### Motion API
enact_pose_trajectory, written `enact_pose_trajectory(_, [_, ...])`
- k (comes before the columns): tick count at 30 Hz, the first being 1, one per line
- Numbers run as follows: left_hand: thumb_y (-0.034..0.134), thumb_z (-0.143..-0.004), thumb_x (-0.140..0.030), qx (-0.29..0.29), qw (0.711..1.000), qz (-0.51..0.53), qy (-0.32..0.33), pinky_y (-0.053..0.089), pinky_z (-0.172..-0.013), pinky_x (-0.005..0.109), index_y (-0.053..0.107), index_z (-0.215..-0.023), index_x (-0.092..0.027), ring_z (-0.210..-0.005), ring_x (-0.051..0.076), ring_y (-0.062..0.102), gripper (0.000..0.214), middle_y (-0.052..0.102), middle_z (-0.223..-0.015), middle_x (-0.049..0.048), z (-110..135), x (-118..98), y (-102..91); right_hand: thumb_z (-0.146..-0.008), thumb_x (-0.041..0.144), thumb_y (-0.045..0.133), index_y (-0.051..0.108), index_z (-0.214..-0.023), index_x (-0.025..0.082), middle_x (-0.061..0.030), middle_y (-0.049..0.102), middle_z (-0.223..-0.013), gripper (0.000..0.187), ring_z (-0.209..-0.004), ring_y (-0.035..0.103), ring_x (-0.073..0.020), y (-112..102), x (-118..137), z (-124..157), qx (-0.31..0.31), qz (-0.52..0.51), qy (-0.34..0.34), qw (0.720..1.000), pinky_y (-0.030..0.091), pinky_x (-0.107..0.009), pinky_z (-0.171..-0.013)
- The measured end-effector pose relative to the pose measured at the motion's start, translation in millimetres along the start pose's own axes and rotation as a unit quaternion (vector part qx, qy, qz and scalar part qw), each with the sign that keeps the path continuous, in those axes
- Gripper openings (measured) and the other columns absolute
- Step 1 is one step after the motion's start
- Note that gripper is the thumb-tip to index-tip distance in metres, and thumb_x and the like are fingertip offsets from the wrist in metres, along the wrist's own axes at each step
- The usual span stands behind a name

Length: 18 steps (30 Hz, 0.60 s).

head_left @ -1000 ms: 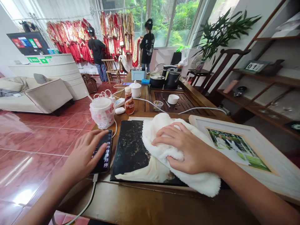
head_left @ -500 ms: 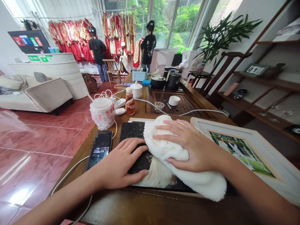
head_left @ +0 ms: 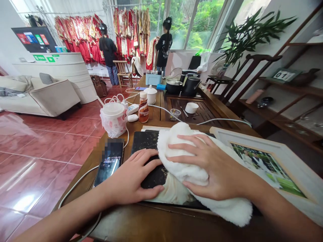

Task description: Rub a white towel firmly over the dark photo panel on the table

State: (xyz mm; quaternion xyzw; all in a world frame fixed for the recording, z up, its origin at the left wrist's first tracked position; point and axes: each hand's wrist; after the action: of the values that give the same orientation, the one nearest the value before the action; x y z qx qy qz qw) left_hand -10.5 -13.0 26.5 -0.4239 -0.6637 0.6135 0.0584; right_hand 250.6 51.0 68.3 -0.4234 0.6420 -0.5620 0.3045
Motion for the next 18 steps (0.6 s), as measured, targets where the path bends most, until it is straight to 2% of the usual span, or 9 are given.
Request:
enact_pose_trajectory(3, [0.066,-0.088,-0.04,-0.001,1.0,0.003,0.0,0.031,-0.115,0.042,0.048,-0.136,-0.024,-0.134,0.026,0.04,0.054,0.043,-0.145,0.0081,0,0,0.2,-0.078,0.042,0.067,0.058,-0.129,0.039,-0.0033,0.054,-0.141,0.052,-0.131,0.044,-0.0384,-2,-12,1,0.005,0.008,0.011,1.0,0.033,-0.063,-0.102])
enact_pose_trajectory(8, [0.066,-0.088,-0.041,-0.004,1.0,0.009,-0.001,0.033,-0.113,0.045,0.049,-0.136,-0.026,-0.134,0.028,0.041,0.054,0.045,-0.144,0.0089,2,0,-1.2,-0.08,0.04,0.065,0.059,-0.127,0.035,-0.0063,0.057,-0.138,0.047,-0.129,0.044,-0.0419,-5,-43,6,-0.024,0.041,0.063,0.997,0.036,-0.065,-0.095])
enact_pose_trajectory(11, [0.067,-0.086,-0.041,-0.006,1.0,0.013,-0.004,0.034,-0.112,0.045,0.05,-0.135,-0.026,-0.133,0.028,0.042,0.053,0.046,-0.143,0.0087,2,-1,-2.3,-0.08,0.04,0.065,0.062,-0.123,0.036,-0.0047,0.057,-0.138,0.043,-0.13,0.042,-0.0416,-5,-32,6,-0.021,0.039,0.058,0.997,0.036,-0.066,-0.095])
enact_pose_trajectory(15, [0.068,-0.085,-0.038,-0.012,1.0,0.015,-0.001,0.035,-0.112,0.043,0.05,-0.134,-0.026,-0.131,0.027,0.044,0.054,0.047,-0.142,0.0076,0,-2,-2.4,-0.079,0.042,0.066,0.062,-0.123,0.039,-0.0019,0.057,-0.138,0.044,-0.132,0.043,-0.038,-6,0,4,0.009,0.004,0.0,1.0,0.028,-0.068,-0.103])
enact_pose_trajectory(18, [0.069,-0.085,-0.038,-0.014,1.0,0.015,0.002,0.035,-0.112,0.043,0.051,-0.134,-0.026,-0.13,0.028,0.045,0.054,0.047,-0.142,0.0077,0,-2,-1.7,-0.078,0.039,0.067,0.063,-0.121,0.038,-0.0027,0.059,-0.137,0.043,-0.13,0.047,-0.0359,-7,4,5,0.022,-0.017,-0.017,0.999,0.024,-0.067,-0.107])
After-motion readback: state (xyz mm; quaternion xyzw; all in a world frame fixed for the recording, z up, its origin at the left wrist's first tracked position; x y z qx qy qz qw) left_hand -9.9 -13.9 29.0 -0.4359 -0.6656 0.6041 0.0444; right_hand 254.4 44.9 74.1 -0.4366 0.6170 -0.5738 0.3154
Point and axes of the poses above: each hand's wrist, its own z-axis away from the middle knuckle, its own y-axis out of the palm, x = y × z
